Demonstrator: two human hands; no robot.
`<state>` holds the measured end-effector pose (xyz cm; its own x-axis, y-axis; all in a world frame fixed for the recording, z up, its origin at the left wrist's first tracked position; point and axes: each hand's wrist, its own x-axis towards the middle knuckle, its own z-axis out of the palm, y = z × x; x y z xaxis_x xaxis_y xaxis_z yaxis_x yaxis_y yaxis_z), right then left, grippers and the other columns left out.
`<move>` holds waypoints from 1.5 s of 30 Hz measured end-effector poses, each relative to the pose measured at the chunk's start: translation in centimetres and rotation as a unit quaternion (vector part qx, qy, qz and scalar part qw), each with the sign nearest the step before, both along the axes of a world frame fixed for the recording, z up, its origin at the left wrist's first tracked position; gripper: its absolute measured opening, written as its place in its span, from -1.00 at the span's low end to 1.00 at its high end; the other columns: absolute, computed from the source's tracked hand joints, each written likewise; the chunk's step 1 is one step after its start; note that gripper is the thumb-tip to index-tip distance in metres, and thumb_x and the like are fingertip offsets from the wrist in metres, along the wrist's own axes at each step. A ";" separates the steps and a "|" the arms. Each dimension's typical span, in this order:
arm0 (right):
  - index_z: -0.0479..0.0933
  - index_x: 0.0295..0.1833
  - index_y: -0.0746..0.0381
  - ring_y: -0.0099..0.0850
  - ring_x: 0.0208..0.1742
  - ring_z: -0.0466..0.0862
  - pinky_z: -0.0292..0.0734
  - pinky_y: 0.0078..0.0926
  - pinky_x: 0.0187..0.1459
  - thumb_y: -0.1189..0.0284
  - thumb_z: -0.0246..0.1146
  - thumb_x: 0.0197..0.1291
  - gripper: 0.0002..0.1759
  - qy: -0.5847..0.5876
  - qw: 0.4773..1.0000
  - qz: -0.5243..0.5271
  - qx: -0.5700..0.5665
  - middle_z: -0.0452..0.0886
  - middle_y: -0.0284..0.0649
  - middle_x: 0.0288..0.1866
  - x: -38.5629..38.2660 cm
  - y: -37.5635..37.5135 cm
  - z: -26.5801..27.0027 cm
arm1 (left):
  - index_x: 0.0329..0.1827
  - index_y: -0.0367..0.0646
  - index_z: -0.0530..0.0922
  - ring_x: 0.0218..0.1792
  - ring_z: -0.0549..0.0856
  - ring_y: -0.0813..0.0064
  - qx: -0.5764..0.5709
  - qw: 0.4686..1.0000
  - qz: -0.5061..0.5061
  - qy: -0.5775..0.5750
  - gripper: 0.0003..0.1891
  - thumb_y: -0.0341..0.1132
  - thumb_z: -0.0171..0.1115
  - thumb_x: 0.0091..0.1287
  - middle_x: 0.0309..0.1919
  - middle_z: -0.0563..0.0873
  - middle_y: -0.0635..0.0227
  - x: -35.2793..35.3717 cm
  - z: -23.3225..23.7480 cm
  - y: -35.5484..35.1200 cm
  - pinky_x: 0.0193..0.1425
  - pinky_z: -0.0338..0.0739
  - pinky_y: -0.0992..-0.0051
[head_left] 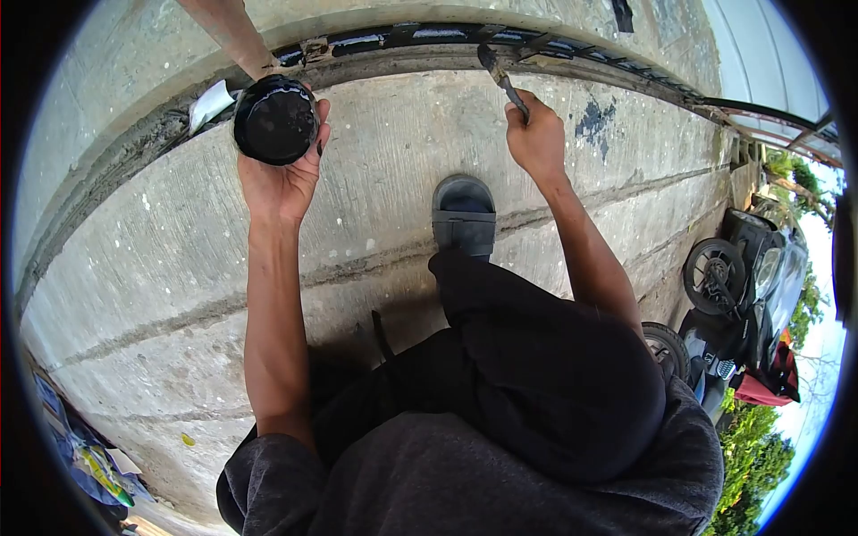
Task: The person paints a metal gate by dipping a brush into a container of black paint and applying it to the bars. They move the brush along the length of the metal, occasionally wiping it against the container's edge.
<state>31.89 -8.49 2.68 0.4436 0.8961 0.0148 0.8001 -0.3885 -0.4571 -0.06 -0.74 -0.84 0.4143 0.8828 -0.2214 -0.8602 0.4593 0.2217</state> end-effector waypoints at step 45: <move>0.65 0.04 0.31 0.10 -0.11 0.70 0.56 -0.16 -0.04 0.28 0.20 0.27 -0.62 0.072 0.995 -0.012 -0.065 0.68 0.19 -0.26 3.6 3.3 1.5 | 0.34 -0.24 0.42 0.11 0.69 0.00 -0.004 1.000 0.000 0.019 -0.50 -0.03 -0.15 0.58 0.18 0.62 0.01 0.5 0.3 0.3 -0.01 0.80 0.19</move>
<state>35.51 -5.19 4.18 0.4533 0.8759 -0.1655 0.7201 -0.4693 -0.5112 0.41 -0.40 -0.50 0.4062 0.8809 -0.2431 -0.8509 0.4616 0.2508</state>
